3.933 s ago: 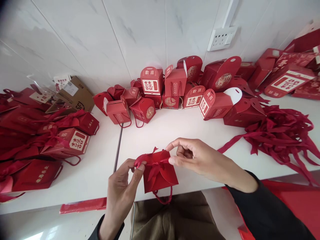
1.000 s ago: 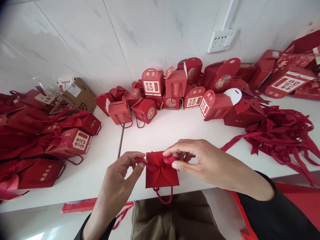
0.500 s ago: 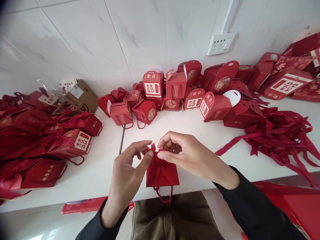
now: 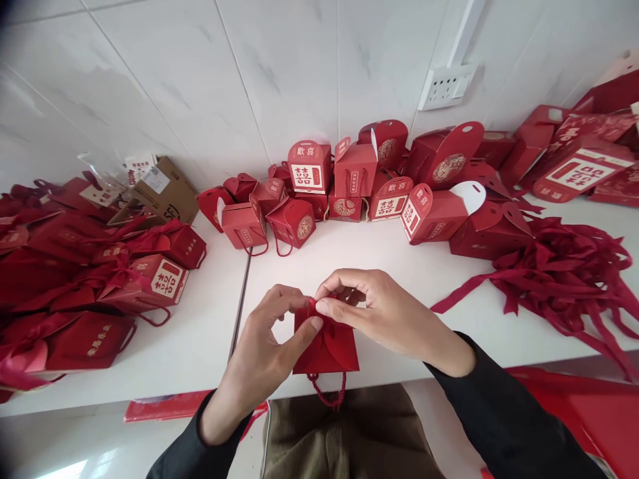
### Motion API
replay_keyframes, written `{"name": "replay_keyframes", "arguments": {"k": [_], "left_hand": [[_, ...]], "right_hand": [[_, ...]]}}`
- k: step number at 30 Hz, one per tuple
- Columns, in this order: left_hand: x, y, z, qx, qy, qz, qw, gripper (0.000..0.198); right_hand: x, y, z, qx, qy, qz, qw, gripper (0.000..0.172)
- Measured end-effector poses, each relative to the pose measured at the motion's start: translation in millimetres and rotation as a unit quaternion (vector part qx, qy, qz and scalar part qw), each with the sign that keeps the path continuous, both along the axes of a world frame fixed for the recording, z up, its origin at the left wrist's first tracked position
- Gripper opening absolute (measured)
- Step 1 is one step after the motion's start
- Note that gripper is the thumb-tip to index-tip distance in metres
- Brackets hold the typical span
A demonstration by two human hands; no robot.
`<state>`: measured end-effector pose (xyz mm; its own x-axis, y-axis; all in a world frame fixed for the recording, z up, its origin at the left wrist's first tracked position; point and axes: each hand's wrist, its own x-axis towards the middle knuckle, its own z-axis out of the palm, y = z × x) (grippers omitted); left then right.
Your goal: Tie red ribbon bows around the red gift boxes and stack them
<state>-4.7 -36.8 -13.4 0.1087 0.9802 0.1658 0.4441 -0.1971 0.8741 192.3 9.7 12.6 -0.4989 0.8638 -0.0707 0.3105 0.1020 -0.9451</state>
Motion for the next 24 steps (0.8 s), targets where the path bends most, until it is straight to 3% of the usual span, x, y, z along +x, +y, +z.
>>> {"name": "replay_keyframes", "arguments": {"k": [8,12,16,18,24], "left_hand": [[4.0,-6.4,-7.7,0.042,0.020,0.043,0.998,0.004],[1.6,-8.6,-7.3,0.059,0.091,0.043,0.993,0.008],[-5.2,-11.8,-6.9,0.171,0.239,0.125,0.948,0.009],[-7.4,-13.1,-7.3,0.202,0.268,0.155,0.929,0.009],[-1.3,-12.1,-10.5,0.212,0.178,0.133,0.952,0.017]], "right_hand": [[0.5,-1.5,-1.2,0.007,-0.008,-0.004,1.000,0.019],[0.7,-2.6,-1.4,0.013,-0.019,-0.017,1.000,0.018],[0.7,-2.4,-2.0,0.009,-0.029,-0.024,0.999,0.019],[0.0,-1.9,-3.2,0.008,-0.028,-0.027,0.999,0.019],[-3.6,-2.1,-9.2,0.001,-0.018,-0.004,1.000,0.023]]}}
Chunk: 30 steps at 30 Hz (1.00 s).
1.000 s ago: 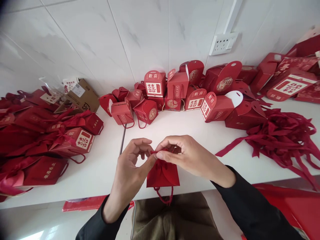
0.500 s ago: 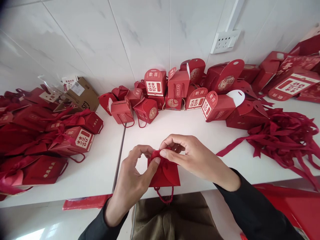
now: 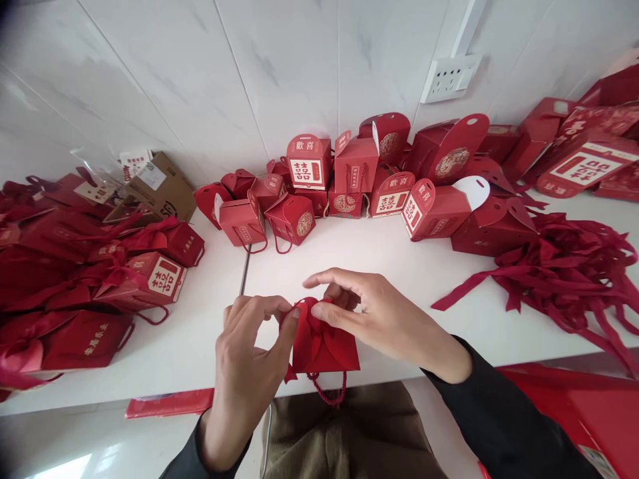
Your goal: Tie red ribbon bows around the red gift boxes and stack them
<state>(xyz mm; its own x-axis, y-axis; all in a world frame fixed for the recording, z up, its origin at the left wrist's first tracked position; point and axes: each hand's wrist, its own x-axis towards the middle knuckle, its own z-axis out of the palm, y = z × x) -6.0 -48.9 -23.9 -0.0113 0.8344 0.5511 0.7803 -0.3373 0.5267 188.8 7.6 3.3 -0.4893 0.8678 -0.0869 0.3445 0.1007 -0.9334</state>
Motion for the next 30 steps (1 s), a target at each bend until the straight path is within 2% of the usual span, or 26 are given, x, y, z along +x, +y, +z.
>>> {"name": "replay_keyframes", "arguments": {"k": [3,6,9,11,14,17,19,24,30], "left_hand": [[1.2,2.6,-1.4,-0.018,-0.042,0.002,0.999,0.021],[-1.3,3.2,-0.1,-0.071,-0.085,0.007,0.994,0.017],[-0.9,1.4,3.2,-0.147,-0.125,-0.048,0.980,0.003],[2.8,0.5,4.8,-0.182,-0.132,-0.088,0.971,0.015],[10.2,2.1,4.2,-0.196,-0.137,-0.095,0.966,0.006],[13.3,6.3,1.7,-0.192,-0.185,-0.077,0.961,0.020],[12.3,8.8,0.7,-0.198,-0.217,-0.074,0.953,0.021],[10.2,11.4,3.0,-0.253,-0.268,-0.087,0.925,0.025],[15.7,16.2,9.1,-0.305,-0.368,-0.129,0.869,0.026]], "right_hand": [[-0.4,-0.8,-0.2,0.010,0.002,0.007,1.000,0.017],[0.7,-0.5,-0.7,0.015,0.004,-0.013,1.000,0.017],[1.2,0.4,-2.5,0.018,0.013,-0.018,1.000,0.016],[0.4,0.7,-3.1,0.019,0.022,-0.020,0.999,0.015],[-0.5,0.3,-1.1,0.013,0.029,-0.018,0.999,0.014],[2.5,-0.7,2.4,0.007,0.018,-0.006,1.000,0.013],[6.8,-0.8,3.6,0.009,0.002,-0.007,1.000,0.017],[16.2,-1.4,3.7,0.059,-0.039,-0.039,0.997,0.015],[12.9,-8.7,11.9,0.097,-0.041,-0.029,0.994,0.010]]}}
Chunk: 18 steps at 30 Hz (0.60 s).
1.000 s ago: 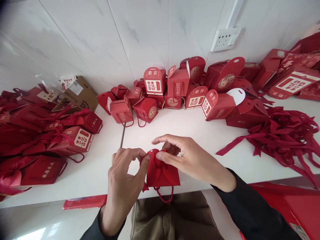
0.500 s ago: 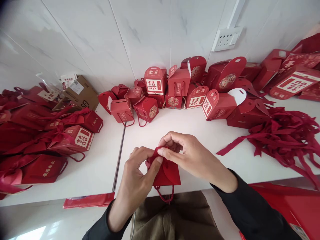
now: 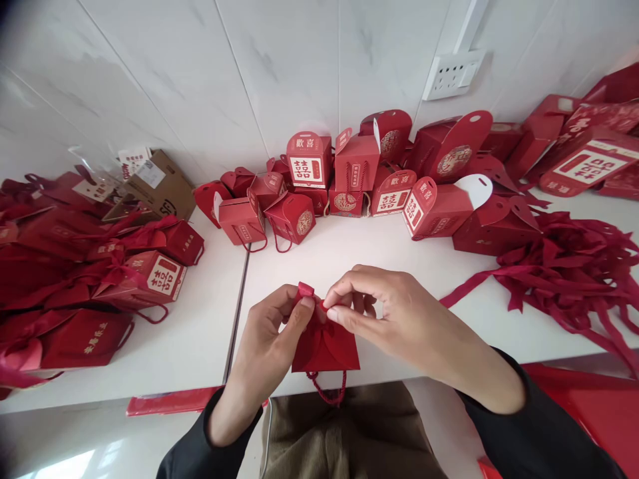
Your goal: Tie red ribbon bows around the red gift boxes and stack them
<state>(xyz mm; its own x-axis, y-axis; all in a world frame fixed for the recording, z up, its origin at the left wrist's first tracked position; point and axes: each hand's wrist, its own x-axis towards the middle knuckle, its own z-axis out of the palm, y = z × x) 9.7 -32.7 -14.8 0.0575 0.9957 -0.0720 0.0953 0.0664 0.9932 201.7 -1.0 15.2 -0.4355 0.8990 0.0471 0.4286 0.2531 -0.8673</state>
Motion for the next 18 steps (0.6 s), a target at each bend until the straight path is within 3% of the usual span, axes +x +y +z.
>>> {"name": "replay_keyframes", "arguments": {"k": [4,12,18], "left_hand": [[2.4,1.6,2.8,0.008,0.003,-0.010,1.000,0.023],[5.0,-5.6,2.6,0.067,0.123,-0.057,0.989,0.025],[0.8,-5.0,6.6,0.084,0.124,-0.099,0.984,0.015]], "right_hand": [[-4.1,-3.8,1.3,-0.002,0.012,0.003,1.000,0.011],[-7.7,-2.2,-3.4,0.002,0.004,-0.011,1.000,0.013],[-13.6,-3.0,0.5,-0.010,0.014,-0.007,1.000,0.016]]}}
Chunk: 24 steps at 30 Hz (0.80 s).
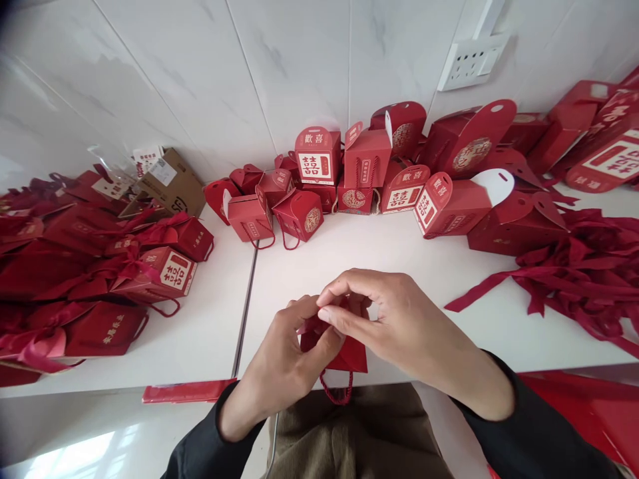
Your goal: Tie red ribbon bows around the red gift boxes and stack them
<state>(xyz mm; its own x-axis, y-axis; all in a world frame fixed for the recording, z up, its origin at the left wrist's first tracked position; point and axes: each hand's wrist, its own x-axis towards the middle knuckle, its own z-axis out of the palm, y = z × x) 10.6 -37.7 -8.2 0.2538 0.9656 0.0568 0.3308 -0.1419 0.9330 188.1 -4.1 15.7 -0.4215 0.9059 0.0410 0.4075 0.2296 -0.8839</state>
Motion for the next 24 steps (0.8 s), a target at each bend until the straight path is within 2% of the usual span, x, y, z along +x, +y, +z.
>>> {"name": "replay_keyframes", "arguments": {"k": [3,6,10,15,21,24], "left_hand": [[-1.4,2.8,-3.5,-0.048,-0.047,0.018,0.998,0.032],[-2.9,4.6,-5.5,-0.101,-0.089,0.030,0.990,0.042],[-4.6,5.7,-3.6,-0.128,-0.103,0.026,0.986,0.042],[-6.5,8.7,-4.7,-0.166,-0.156,0.020,0.974,0.036],[-9.6,9.4,-4.3,-0.191,-0.214,0.053,0.957,0.027],[-11.6,7.3,-2.6,-0.198,-0.220,0.042,0.954,0.021]], "right_hand": [[0.1,0.4,-1.5,0.013,0.010,-0.004,1.000,0.025],[2.2,1.8,-6.3,0.044,-0.006,-0.026,0.999,0.021],[3.2,2.2,-8.8,0.029,-0.026,-0.029,0.999,0.017],[0.7,-2.6,-3.4,0.033,-0.011,-0.049,0.998,0.015],[-0.1,-11.1,-7.8,0.008,0.002,-0.003,1.000,0.017],[2.0,-13.0,-13.6,-0.001,-0.005,0.010,1.000,0.021]]}}
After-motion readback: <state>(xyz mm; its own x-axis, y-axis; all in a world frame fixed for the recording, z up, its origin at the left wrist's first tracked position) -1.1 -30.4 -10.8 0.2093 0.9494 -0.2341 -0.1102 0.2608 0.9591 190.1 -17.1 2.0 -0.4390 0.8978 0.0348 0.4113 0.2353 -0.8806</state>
